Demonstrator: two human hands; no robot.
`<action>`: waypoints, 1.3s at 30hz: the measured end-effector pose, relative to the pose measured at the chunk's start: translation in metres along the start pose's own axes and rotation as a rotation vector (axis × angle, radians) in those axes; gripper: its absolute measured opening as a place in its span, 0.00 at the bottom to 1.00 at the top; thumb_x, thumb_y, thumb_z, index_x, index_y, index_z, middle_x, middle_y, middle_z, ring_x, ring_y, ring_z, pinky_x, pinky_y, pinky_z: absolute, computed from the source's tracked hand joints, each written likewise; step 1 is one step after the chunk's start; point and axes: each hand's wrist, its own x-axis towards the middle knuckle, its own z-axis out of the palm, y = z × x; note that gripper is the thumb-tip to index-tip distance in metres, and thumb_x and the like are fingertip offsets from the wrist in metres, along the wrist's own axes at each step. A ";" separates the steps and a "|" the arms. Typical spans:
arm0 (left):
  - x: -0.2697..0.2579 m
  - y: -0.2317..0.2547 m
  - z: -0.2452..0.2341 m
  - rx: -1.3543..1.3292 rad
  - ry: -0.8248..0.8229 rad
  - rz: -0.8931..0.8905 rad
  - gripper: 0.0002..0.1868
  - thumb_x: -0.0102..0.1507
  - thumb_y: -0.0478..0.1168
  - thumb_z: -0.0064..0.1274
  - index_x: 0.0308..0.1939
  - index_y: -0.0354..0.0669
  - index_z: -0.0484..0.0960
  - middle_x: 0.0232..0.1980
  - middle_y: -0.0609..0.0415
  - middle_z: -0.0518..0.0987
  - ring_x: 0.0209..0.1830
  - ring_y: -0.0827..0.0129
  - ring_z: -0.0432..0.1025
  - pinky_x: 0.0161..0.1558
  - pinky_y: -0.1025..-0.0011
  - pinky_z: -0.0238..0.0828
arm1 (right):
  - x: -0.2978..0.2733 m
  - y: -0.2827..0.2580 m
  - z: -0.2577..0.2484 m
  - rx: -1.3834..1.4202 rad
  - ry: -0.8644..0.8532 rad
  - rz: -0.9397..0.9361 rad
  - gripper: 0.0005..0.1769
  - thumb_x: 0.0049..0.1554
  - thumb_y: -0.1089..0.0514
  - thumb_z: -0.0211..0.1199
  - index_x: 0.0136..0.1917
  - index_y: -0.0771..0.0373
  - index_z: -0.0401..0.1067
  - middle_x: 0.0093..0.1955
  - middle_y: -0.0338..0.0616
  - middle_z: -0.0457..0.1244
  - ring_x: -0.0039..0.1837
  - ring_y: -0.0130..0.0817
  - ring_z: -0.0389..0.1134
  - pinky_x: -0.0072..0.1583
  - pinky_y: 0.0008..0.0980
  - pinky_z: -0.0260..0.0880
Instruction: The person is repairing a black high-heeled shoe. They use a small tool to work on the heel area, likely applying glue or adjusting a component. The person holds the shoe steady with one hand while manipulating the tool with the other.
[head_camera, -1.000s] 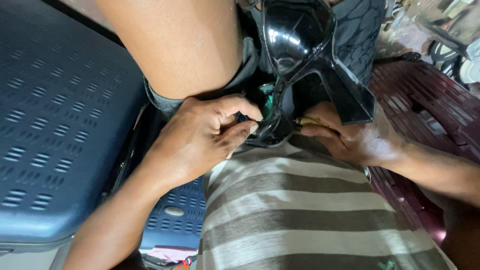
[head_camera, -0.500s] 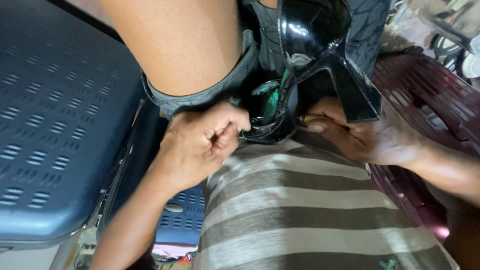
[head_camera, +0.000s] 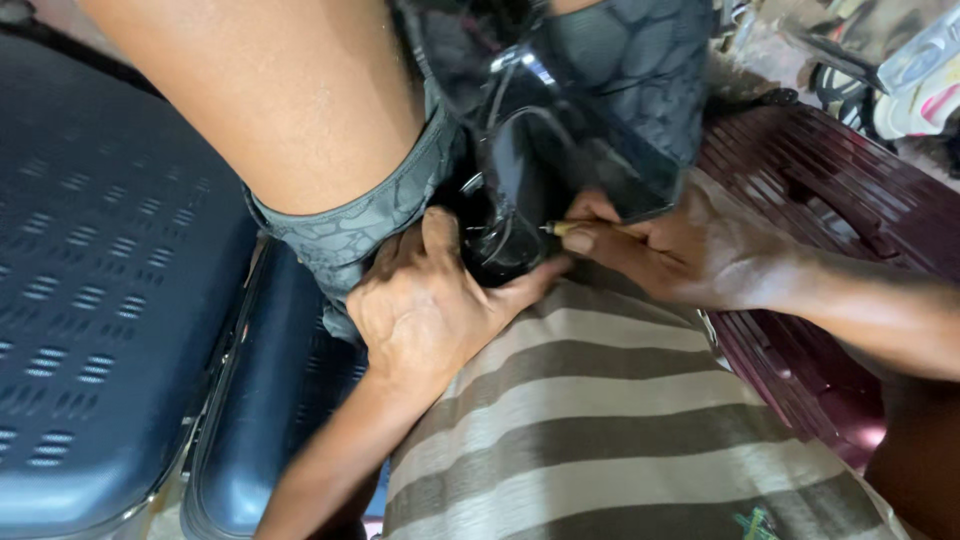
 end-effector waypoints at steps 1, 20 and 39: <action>0.000 0.000 0.002 -0.011 -0.017 -0.010 0.40 0.51 0.74 0.67 0.32 0.37 0.78 0.25 0.45 0.80 0.20 0.56 0.75 0.25 0.61 0.74 | -0.001 0.000 0.000 0.020 -0.001 0.012 0.10 0.62 0.54 0.63 0.45 0.64 0.75 0.32 0.44 0.65 0.31 0.31 0.64 0.35 0.34 0.60; 0.003 -0.003 0.009 -0.039 -0.017 0.096 0.35 0.53 0.67 0.72 0.40 0.38 0.81 0.37 0.46 0.82 0.33 0.54 0.78 0.37 0.62 0.77 | 0.003 0.007 -0.019 0.065 -0.341 0.299 0.18 0.61 0.41 0.55 0.49 0.55 0.76 0.33 0.37 0.64 0.37 0.38 0.69 0.42 0.41 0.70; 0.001 -0.003 0.012 -0.031 0.007 0.099 0.36 0.52 0.67 0.72 0.39 0.38 0.80 0.36 0.48 0.79 0.32 0.55 0.75 0.34 0.62 0.75 | -0.048 0.045 0.014 -0.130 -0.278 0.319 0.23 0.59 0.32 0.60 0.62 0.42 0.74 0.56 0.28 0.72 0.56 0.21 0.76 0.59 0.25 0.76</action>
